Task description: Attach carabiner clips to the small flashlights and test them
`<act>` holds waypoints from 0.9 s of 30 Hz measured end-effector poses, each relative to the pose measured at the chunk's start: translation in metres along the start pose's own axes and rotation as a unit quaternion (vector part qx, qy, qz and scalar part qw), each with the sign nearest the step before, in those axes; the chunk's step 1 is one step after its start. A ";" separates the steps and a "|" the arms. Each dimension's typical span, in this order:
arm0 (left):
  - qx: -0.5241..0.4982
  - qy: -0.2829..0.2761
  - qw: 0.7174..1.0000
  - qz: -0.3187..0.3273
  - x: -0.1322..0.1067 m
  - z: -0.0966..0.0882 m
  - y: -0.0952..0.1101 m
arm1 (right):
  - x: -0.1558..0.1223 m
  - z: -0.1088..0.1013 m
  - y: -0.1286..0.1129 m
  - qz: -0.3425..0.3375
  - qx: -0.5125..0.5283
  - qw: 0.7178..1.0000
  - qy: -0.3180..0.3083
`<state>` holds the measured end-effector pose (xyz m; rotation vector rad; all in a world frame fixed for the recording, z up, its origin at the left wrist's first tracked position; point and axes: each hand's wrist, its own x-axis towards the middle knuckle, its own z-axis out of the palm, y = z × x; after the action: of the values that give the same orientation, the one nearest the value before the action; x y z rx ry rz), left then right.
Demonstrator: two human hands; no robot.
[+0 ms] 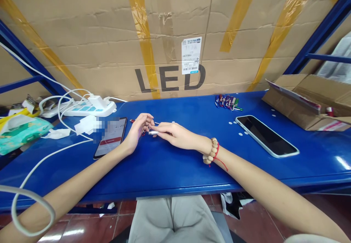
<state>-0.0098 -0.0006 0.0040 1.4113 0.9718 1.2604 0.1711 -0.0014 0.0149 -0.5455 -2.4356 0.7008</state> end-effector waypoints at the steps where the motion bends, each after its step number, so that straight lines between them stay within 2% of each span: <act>1: -0.003 -0.007 1.000 -0.004 0.000 0.000 0.000 | 0.000 0.000 -0.001 -0.002 -0.005 1.000 0.006; 7: -0.033 -0.055 0.998 -0.014 -0.002 0.001 0.003 | 0.001 0.002 -0.003 -0.001 -0.023 0.999 0.025; 19: -0.054 -0.012 0.998 -0.021 -0.002 0.001 0.005 | -0.002 0.004 0.004 -0.001 -0.038 0.999 0.005; 27: -0.055 -0.012 0.998 -0.025 -0.001 0.001 0.004 | -0.001 0.002 0.002 -0.017 -0.041 0.999 0.011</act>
<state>-0.0087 -0.0027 0.0079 1.3062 0.9040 1.2386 0.1714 -0.0013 0.0116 -0.5391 -2.4550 0.5795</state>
